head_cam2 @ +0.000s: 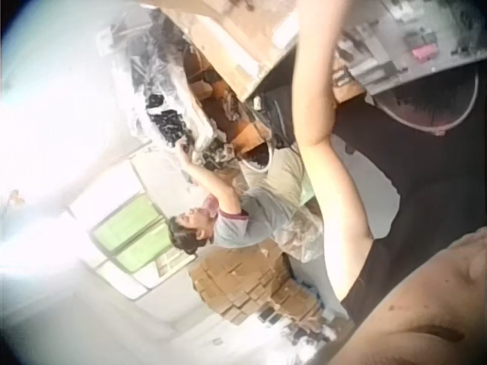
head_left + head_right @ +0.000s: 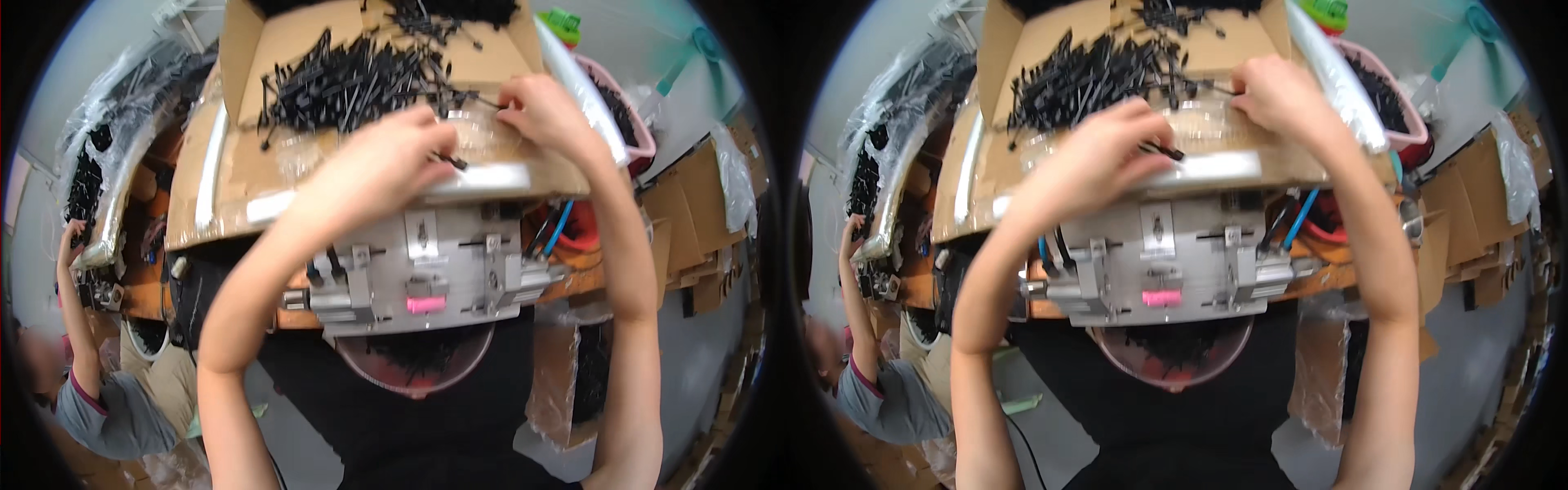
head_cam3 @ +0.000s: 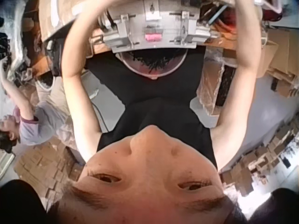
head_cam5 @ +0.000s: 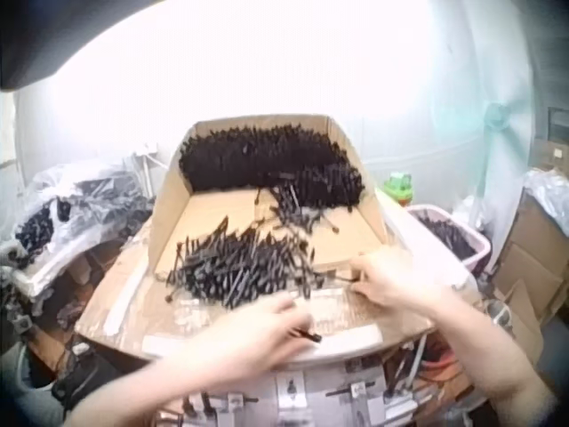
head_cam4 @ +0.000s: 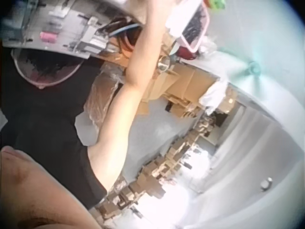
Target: The person repeatedly picks up black plastic cable ties and inserts them into a metal jig on a workbench. They then pull the ties through the mechanism, which appears to cut or trim them, and drop the finished pieces into a clear bowl below. The process is repeated continuously throughout the clip.
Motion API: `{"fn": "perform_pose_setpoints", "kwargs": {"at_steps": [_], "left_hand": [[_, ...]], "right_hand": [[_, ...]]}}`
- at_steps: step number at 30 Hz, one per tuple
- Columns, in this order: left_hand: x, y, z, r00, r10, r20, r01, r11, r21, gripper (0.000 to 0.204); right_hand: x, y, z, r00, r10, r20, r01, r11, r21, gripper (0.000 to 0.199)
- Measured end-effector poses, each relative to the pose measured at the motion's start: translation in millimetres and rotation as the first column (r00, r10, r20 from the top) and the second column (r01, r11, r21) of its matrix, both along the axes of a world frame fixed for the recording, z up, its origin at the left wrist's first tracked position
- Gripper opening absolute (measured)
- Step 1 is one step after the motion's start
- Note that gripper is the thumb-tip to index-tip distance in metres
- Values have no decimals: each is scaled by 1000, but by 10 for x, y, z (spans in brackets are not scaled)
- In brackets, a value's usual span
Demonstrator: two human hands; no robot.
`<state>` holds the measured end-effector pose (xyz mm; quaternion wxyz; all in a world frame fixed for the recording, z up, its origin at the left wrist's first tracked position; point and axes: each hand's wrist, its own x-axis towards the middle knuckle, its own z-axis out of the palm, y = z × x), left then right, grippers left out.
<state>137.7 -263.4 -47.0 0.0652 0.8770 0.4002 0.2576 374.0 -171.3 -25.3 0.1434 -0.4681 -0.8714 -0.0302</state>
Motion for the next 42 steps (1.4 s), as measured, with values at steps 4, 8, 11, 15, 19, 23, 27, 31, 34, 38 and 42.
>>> {"fn": "perform_pose_setpoints", "kwargs": {"at_steps": [4, 8, 11, 15, 19, 23, 27, 31, 34, 38, 42], "left_hand": [[-200, -148, -78, 994, -25, 110, 19, 998, 55, 21], [-137, -179, -89, 990, 103, 99, -112, 989, 99, 21], [-288, -136, 129, 956, 137, 260, -137, 990, -17, 17], [-607, -356, 475, 676, 200, 709, 92, 932, -351, 22], [-472, -840, 172, 693, 164, 702, -156, 985, -77, 24], [-29, -1664, -409, 812, 301, 501, -338, 941, -17, 49], [413, -2092, -930, 917, 345, 197, -312, 932, -183, 76], [605, -2018, -1177, 929, 368, -24, -369, 926, -82, 75], [633, -1969, -1182, 913, 385, -133, -392, 919, -33, 74], [653, -1955, -1164, 913, 381, -145, -387, 922, -8, 73], [626, -1966, -1125, 911, 374, -173, -385, 922, -35, 72]], "right_hand": [[-26, -240, -156, 996, 65, -65, -63, 997, 35, 14], [-49, -274, -147, 993, 87, -83, -73, 985, 159, 8], [62, -328, -69, 985, 87, -152, -46, 966, 255, 8], [34, -464, 36, 901, 25, -434, 11, 997, 79, 18], [300, -620, -3, 569, -47, -821, -239, 946, -220, 22], [284, -1055, -18, 163, -55, -985, -429, 895, -120, 29], [378, -1377, -170, 92, 50, -994, -545, 838, -8, 28], [459, -1558, -219, 82, 40, -996, -524, 852, -9, 29], [478, -1648, -232, 122, 50, -991, -489, 872, -16, 31], [452, -1812, -294, 197, 131, -972, -387, 921, 46, 29], [228, -2072, -557, 319, 128, -939, -249, 967, 47, 25]]}}
